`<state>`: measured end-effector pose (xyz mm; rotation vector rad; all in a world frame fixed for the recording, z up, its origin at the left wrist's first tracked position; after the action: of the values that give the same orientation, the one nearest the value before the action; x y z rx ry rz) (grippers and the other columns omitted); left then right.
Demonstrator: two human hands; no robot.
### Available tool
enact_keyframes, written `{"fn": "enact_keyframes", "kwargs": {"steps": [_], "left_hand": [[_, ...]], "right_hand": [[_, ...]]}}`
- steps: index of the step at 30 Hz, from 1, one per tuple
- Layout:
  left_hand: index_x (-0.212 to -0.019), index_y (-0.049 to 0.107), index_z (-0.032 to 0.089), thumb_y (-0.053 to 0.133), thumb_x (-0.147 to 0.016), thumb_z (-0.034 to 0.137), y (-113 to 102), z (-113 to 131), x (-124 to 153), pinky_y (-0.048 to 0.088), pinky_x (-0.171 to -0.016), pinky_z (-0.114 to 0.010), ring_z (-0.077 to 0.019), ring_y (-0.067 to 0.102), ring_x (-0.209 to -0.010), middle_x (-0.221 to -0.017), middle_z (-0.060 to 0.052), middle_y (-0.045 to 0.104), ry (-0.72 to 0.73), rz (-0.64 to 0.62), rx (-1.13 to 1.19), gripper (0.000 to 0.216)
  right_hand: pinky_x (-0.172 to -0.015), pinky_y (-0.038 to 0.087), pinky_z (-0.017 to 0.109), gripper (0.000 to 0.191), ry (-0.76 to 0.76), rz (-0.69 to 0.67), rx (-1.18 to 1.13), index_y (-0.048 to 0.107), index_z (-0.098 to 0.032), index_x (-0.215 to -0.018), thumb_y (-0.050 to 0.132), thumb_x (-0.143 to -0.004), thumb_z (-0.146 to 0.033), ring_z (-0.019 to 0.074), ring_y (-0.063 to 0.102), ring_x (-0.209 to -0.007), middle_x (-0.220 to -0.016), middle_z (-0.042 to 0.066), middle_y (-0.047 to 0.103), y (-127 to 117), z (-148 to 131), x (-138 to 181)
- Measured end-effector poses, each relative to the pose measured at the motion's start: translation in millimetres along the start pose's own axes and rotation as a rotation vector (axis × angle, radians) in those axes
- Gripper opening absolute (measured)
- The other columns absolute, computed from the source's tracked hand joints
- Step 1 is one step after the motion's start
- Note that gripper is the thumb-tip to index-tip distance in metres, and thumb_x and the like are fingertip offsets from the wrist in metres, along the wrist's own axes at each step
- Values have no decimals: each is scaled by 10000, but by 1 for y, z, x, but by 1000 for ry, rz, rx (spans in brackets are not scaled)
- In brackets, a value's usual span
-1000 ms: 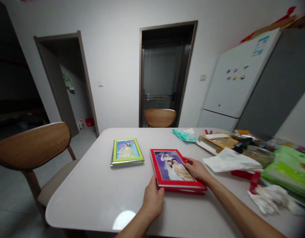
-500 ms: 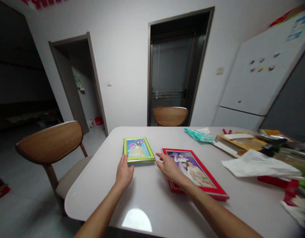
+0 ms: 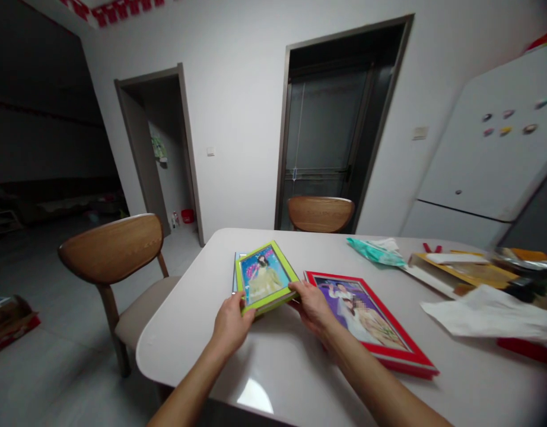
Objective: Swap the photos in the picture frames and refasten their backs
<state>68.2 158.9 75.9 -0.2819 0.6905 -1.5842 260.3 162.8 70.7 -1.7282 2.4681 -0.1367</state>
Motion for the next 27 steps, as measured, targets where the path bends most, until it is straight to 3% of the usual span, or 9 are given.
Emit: {"fn": "enact_keyframes", "kwargs": {"steps": [5,9,13,17,21,27], "left_hand": [[-1248,293,93,468,-751,331,2,38,26,382,-884,-288,-194,439,-1120,-1230,-147,461,44,-93,273,579],[-1290,183,108,471,-757,418,-9,55,53,316,-951,-329,-216,388,-1158,-1263,-136,425,15,-142,800,681],[-1284,201,129,550,-697,426,-13,36,73,352,-921,-364,-254,453,-1096,-1216,-130,478,-111,-161,958,744],[-1286,154,103,604,-635,296,-6,-2,81,397,-881,-358,-253,493,-1052,-1203,-155,484,-199,-156,885,814],[-1267,218,111,553,-638,206,-14,-41,79,338,-941,-337,-216,440,-1113,-1240,-127,453,-159,-36,556,719],[-1217,344,71,481,-662,168,-23,-53,81,230,-993,-395,-237,386,-1153,-1225,-147,462,-107,36,-53,579]], "right_hand": [[-633,476,257,482,-197,-22,-254,470,-160,-1089,561,-648,-332,151,588,-718,-901,52,628,-13,-58,70],[-668,466,262,388,-572,-207,89,534,-206,-1026,594,-646,-252,158,560,-791,-930,55,601,2,-95,131],[-638,461,259,484,-912,-326,339,504,-204,-1066,594,-591,-172,170,542,-776,-889,67,580,35,-80,177],[-623,447,270,437,-998,-427,474,529,-168,-1008,531,-571,-148,173,510,-731,-808,75,555,74,-43,193],[-597,414,263,306,-1011,-489,637,564,-192,-898,512,-598,-166,170,480,-705,-760,55,553,106,-18,197],[-612,404,265,182,-984,-631,720,585,-208,-829,527,-657,-197,166,485,-711,-757,38,584,119,-9,201]]}}
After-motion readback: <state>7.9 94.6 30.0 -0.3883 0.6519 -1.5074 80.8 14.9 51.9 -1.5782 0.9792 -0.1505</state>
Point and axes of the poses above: each hand's wrist, its own x-axis away from the middle knuckle, its own y-axis out of the palm, z = x × y, the point moved 9 cm from there along -x, towards the middle knuckle
